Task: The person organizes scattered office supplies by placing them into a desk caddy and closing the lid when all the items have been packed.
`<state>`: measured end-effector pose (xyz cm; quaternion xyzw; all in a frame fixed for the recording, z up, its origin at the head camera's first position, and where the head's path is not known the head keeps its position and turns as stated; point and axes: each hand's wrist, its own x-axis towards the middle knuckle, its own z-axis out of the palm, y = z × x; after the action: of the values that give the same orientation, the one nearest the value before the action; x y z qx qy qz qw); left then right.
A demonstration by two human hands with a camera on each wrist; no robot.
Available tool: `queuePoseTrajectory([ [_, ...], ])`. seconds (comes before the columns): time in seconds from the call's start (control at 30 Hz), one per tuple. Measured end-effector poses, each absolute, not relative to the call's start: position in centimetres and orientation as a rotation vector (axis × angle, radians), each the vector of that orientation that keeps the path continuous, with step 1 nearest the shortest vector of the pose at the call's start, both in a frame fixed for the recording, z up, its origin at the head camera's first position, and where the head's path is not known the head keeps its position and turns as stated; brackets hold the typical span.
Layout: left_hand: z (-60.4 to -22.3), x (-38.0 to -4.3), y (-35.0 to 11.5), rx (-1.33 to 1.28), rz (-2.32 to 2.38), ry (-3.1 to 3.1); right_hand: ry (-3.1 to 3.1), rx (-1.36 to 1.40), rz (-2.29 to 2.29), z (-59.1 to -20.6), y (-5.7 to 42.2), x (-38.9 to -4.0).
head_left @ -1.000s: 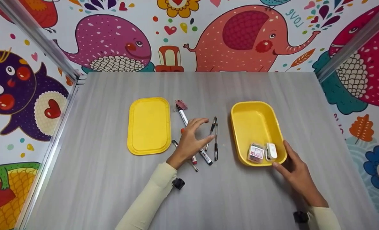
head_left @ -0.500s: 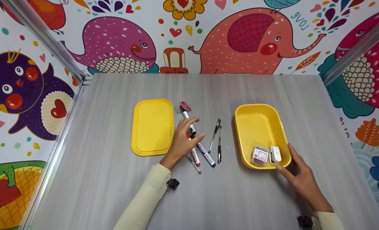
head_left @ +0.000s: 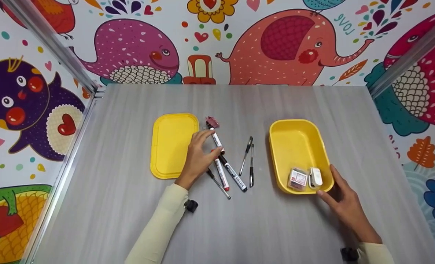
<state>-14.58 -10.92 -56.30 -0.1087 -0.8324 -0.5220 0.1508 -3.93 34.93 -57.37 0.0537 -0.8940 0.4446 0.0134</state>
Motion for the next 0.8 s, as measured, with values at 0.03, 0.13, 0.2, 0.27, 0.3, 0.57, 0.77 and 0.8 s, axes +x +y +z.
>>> queuePoseTrajectory([
  [0.03, -56.4, -14.7, -11.0, -0.302, -1.5, -2.388, -2.783, 0.168, 1.385, -57.4, 35.0, -3.9],
  [0.13, -56.5, -15.1, -11.4, -0.271, -1.511, -2.376, -2.767, 0.181, 1.396, -57.4, 35.0, -3.9],
  [0.2, -56.7, -15.5, -11.5, -0.256, -1.51, -2.367, -2.754, 0.191, 1.407, -57.4, 35.0, -3.9],
  [0.27, -56.8, -15.9, -11.7, -0.248, -1.508, -2.354, -2.749, 0.2, 1.41, -57.3, 35.0, -3.9],
  [0.3, -56.8, -16.1, -11.8, -0.242, -1.509, -2.353, -2.748, 0.201, 1.409, -57.3, 35.0, -3.9],
  [0.57, -57.2, -17.3, -12.6, -0.196, -1.551, -2.384, -2.78, 0.179, 1.37, -57.3, 35.1, -3.9],
  [0.77, -57.5, -18.1, -13.2, -0.171, -1.523, -2.426, -2.789, 0.167, 1.368, -57.4, 35.0, -3.8],
  [0.8, -57.4, -18.3, -13.3, -0.167, -1.526, -2.428, -2.791, 0.165, 1.367, -57.4, 35.0, -3.8],
])
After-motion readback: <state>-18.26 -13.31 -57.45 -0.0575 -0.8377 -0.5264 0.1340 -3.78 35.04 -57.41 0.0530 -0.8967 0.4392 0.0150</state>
